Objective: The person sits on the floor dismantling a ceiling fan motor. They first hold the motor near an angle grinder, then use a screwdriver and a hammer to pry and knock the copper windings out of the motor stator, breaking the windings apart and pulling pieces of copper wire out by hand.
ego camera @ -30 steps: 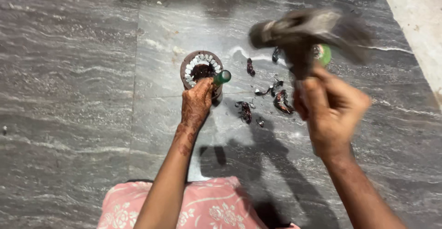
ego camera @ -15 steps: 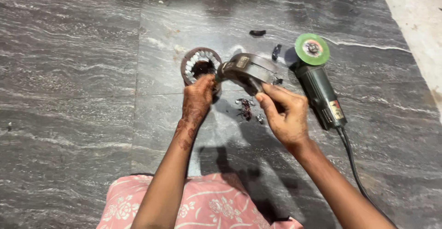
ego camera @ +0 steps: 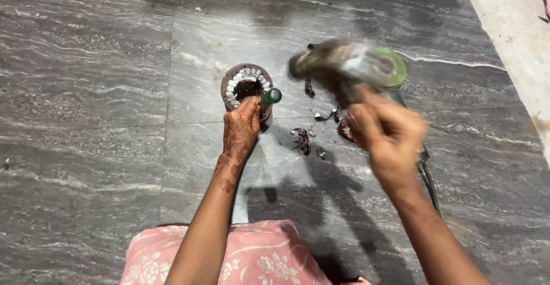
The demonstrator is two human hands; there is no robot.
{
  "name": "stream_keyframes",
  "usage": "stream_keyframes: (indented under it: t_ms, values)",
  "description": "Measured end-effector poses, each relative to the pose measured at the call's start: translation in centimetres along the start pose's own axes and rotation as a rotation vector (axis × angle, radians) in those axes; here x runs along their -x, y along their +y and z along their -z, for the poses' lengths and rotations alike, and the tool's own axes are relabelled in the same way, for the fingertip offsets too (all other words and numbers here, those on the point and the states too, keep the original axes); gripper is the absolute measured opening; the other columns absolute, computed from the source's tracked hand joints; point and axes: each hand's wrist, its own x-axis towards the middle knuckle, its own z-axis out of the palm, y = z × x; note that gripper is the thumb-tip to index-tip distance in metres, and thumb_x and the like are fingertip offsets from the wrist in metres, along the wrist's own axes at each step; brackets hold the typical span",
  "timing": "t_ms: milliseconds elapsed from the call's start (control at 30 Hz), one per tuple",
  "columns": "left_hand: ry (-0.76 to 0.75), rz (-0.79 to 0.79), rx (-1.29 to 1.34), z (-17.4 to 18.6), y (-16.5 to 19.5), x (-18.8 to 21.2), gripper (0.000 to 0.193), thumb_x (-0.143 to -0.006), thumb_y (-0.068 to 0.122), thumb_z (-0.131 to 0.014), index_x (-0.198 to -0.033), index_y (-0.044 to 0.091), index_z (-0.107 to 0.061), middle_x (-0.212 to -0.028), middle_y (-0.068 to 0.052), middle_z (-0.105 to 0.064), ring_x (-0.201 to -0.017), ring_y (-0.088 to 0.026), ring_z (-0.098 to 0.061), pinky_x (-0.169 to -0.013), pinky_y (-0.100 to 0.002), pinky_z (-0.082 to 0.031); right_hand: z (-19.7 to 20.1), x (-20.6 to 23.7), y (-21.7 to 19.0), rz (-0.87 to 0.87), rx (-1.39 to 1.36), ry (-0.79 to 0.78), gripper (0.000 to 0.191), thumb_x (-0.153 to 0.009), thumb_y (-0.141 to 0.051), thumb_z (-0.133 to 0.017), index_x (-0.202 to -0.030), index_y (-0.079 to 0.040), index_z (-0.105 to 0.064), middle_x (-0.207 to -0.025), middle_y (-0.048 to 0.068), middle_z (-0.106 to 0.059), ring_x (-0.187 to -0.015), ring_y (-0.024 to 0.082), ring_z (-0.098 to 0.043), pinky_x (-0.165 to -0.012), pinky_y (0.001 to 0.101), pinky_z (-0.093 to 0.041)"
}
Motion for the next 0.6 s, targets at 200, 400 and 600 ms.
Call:
stream_keyframes:
  t_ms: [200, 400, 600]
  values:
    - [0.000, -0.005, -0.034, -0.1, 0.5, -0.2, 0.020, -0.094, 0.000, -0.064, -0.113, 0.008, -0.065, -0.111, -0.016, -0.072, -0.097, -0.040, -0.071, -0.077, -0.046, -0.060, -1.8, 0.2, 0.9, -0.083, -0.236, -0.034, 0.011, -0.107, -0.020, -0.065, -0.099, -0.012, -0.066, -0.071, 0.000, -0.068, -0.060, 0.003, -0.056, -0.056, 0.0210, -0.051]
    - [-0.012, 0.031, -0.040, -0.5, 0.3, -0.2, 0.018, -0.095, 0.001, -0.062, -0.112, 0.006, -0.065, -0.110, -0.017, -0.072, -0.096, -0.041, -0.071, -0.075, -0.047, -0.059, 0.5, 0.2, 0.4, -0.221, -0.242, 0.065, 0.026, -0.103, -0.022, -0.065, -0.116, -0.001, -0.073, -0.077, 0.006, -0.070, -0.057, 0.006, -0.060, -0.048, 0.0220, -0.045]
    - [0.024, -0.052, -0.111, -1.2, -1.5, -0.7, 0.028, -0.092, -0.001, -0.062, -0.118, 0.003, -0.065, -0.117, -0.021, -0.070, -0.098, -0.040, -0.071, -0.081, -0.045, -0.062, -3.1, 0.9, 2.2, -0.273, -0.277, -0.041, 0.025, -0.104, -0.022, -0.063, -0.111, 0.000, -0.073, -0.071, 0.007, -0.064, -0.057, 0.006, -0.055, -0.047, 0.0225, -0.042]
